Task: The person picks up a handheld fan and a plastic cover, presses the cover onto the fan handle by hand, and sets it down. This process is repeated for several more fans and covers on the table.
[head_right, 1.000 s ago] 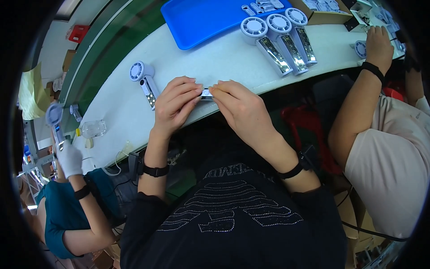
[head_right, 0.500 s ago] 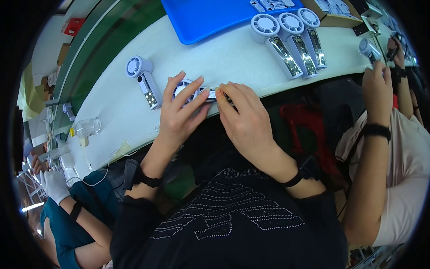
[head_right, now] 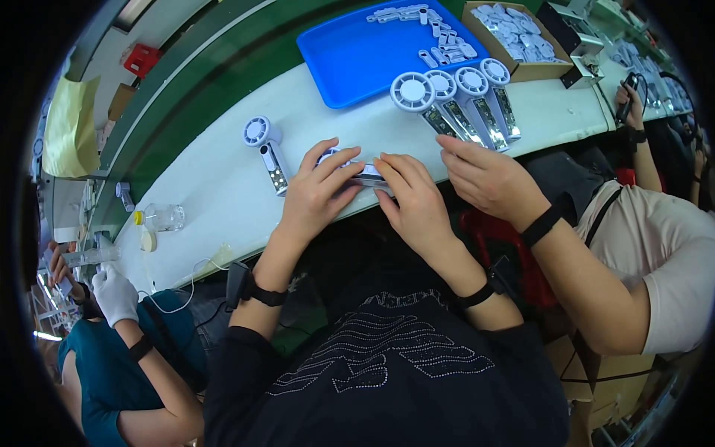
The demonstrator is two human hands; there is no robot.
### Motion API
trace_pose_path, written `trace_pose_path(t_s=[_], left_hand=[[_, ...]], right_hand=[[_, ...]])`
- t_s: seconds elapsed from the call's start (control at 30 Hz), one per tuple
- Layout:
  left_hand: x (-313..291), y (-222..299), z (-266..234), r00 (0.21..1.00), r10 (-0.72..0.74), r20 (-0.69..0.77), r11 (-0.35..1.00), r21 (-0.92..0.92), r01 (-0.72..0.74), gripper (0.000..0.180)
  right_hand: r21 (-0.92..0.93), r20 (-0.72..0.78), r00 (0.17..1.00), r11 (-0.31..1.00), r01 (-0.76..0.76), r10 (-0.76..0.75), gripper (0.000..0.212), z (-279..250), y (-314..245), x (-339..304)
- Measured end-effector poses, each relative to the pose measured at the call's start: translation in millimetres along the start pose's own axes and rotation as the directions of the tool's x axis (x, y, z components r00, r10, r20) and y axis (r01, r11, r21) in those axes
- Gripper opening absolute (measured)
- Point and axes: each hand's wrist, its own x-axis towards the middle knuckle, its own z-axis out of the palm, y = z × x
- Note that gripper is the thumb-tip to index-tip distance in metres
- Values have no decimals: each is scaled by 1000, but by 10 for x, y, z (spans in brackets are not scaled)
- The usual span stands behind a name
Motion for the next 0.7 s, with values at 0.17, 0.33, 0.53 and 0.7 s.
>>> trace_pose_path(t_s=[0.17, 0.33, 0.53, 0.7], left_hand=[[-114, 63, -237, 992, -67, -106, 995, -75, 60, 56], [-278, 194, -839, 935, -302, -187, 938, -236, 256, 60], [-523, 93, -1195, 810, -476, -343, 874, -287, 392, 56], [-1168, -499, -1142, 439, -668, -601, 596, -79, 799, 52]], right_hand=[[83, -73, 997, 997, 11, -5, 50, 72, -126, -6], [320, -135, 990, 947, 4, 42, 47, -32, -412, 206], [413, -134, 982, 908, -68, 135, 46, 56, -446, 488], [151, -144, 974, 977, -151, 173, 44, 36, -310, 1136]])
